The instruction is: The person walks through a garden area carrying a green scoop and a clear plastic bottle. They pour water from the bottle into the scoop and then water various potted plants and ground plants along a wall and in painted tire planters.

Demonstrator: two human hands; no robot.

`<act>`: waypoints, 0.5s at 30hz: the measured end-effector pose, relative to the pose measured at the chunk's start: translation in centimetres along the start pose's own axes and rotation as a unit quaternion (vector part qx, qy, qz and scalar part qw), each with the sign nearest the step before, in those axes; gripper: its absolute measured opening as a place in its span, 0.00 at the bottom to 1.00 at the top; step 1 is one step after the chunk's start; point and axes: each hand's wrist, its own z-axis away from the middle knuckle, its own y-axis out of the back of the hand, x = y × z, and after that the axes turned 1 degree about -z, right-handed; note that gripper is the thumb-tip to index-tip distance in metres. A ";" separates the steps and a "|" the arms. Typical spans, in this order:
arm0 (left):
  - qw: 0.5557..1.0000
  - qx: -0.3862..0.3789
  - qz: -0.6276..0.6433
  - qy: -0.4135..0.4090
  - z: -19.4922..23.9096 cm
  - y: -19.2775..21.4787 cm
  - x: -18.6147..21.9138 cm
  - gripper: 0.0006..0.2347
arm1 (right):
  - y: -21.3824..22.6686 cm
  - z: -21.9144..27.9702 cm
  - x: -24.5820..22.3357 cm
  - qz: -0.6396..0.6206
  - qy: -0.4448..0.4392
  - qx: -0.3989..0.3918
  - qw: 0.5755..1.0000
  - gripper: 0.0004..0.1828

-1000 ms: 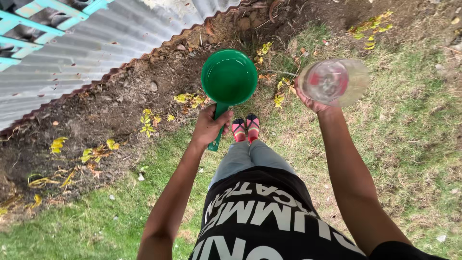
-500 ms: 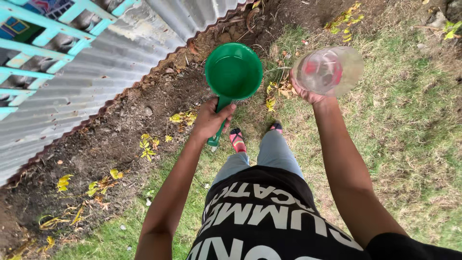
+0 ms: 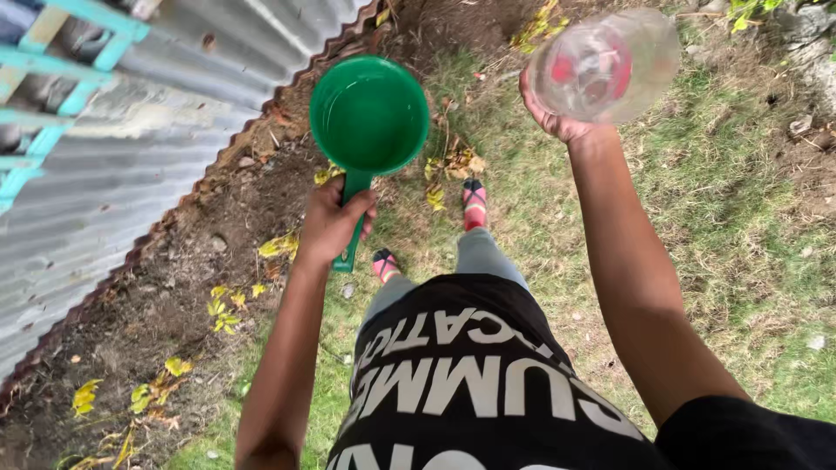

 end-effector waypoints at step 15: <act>0.999 0.033 -0.004 0.042 -7.3 -12.5 3.5 0.05 | -5.4 -4.5 -17.2 0.082 0.019 -0.014 0.996 0.38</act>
